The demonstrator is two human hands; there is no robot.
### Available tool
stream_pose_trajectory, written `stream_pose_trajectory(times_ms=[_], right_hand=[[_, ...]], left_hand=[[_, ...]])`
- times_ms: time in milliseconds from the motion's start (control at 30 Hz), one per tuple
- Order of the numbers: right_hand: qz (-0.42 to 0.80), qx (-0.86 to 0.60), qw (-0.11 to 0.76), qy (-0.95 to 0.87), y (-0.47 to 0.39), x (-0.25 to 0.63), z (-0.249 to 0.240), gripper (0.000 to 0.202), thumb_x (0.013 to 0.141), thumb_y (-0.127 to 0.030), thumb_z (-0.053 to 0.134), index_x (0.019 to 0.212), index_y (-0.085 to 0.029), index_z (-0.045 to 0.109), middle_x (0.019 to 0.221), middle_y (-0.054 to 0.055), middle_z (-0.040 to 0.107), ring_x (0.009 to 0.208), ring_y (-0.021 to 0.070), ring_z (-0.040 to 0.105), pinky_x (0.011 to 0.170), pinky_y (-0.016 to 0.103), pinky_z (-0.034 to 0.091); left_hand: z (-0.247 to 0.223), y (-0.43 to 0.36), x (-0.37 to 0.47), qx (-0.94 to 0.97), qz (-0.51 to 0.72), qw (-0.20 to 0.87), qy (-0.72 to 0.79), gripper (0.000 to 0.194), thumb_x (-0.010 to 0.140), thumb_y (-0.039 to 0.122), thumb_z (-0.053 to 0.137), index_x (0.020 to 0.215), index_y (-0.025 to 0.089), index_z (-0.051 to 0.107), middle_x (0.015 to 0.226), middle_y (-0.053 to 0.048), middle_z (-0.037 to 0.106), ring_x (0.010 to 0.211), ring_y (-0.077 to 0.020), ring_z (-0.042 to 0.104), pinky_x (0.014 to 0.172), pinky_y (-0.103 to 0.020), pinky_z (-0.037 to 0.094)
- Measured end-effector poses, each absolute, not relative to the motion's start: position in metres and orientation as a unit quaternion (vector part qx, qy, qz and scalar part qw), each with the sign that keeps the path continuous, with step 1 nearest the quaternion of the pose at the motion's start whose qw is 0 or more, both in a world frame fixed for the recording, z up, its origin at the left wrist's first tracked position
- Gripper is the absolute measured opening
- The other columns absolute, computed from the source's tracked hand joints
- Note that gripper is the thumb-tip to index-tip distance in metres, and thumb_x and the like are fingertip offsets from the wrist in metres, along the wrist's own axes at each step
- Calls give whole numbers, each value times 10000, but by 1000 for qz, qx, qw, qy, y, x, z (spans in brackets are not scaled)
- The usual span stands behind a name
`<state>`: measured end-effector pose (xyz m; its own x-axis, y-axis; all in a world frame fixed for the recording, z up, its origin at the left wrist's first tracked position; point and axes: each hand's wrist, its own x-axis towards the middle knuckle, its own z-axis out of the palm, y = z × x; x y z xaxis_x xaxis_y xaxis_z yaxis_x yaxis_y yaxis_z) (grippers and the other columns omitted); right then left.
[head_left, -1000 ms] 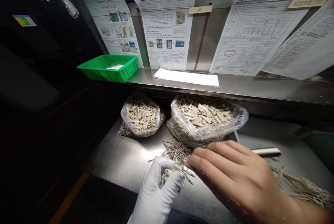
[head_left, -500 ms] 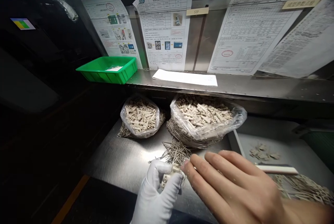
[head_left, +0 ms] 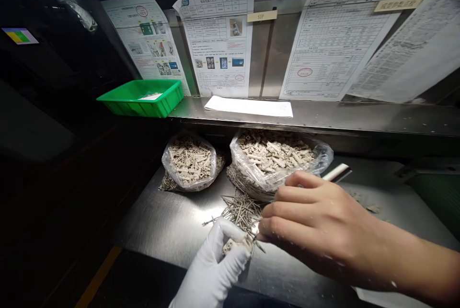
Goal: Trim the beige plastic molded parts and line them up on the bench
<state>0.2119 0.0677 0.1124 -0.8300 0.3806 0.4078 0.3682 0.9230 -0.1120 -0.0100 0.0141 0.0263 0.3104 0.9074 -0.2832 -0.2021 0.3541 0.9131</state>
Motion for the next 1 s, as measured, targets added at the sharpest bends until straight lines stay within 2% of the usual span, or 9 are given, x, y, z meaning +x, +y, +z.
stream_pose_trajectory(times_ms=[100,200,367,500,600,767,867,1000], right_hand=[[-4,-221,243,-944,65,215,108,409,1124,-108,312,992,-148,697,778,34,713,668,163,543,733,373,379],[-25,-232,269,-935,63,215,98,331,1105,-98,381,1014,-130,697,824,51,734,672,166,536,723,375,374],[-65,-206,258,-942,62,210,94,358,1106,-98,380,987,-130,717,900,51,767,720,167,579,749,376,390],[-99,-188,242,-947,62,210,101,410,1117,-107,355,941,-149,723,948,48,774,757,168,596,794,377,399],[-81,-182,220,-955,62,213,106,447,1127,-108,312,939,-157,714,907,37,754,724,160,580,797,372,404],[-80,-200,245,-945,62,216,102,394,1127,-122,343,973,-163,703,873,24,735,764,162,606,835,378,415],[-106,-193,244,-944,60,213,100,398,1122,-120,361,937,-171,709,904,24,748,822,166,635,870,378,419],[-94,-191,231,-949,60,211,102,444,1124,-104,326,929,-170,719,917,24,762,790,155,623,868,373,422]], left_hand=[[28,17,-8,388,391,714,432,539,794,666,805,783,212,514,602,88,458,574,-88,370,584,-251,298],[27,19,-7,379,399,717,428,542,775,656,826,789,209,521,593,92,472,561,-81,378,575,-247,291],[27,19,-7,385,397,710,437,533,785,640,828,788,203,522,620,85,485,579,-83,382,588,-253,277],[24,17,-6,412,385,687,458,469,865,594,777,793,196,539,671,68,484,635,-101,398,641,-266,307],[21,16,-7,435,382,679,452,422,913,560,736,803,198,550,704,54,502,672,-115,420,684,-278,333],[23,17,-9,442,375,679,451,498,865,656,737,798,209,528,676,64,464,646,-117,376,657,-283,301],[24,17,-8,439,374,678,456,484,870,639,743,804,204,541,685,61,467,660,-119,382,672,-286,309],[22,15,-7,436,372,679,459,466,883,620,740,806,202,550,693,60,477,665,-119,391,675,-285,308]])
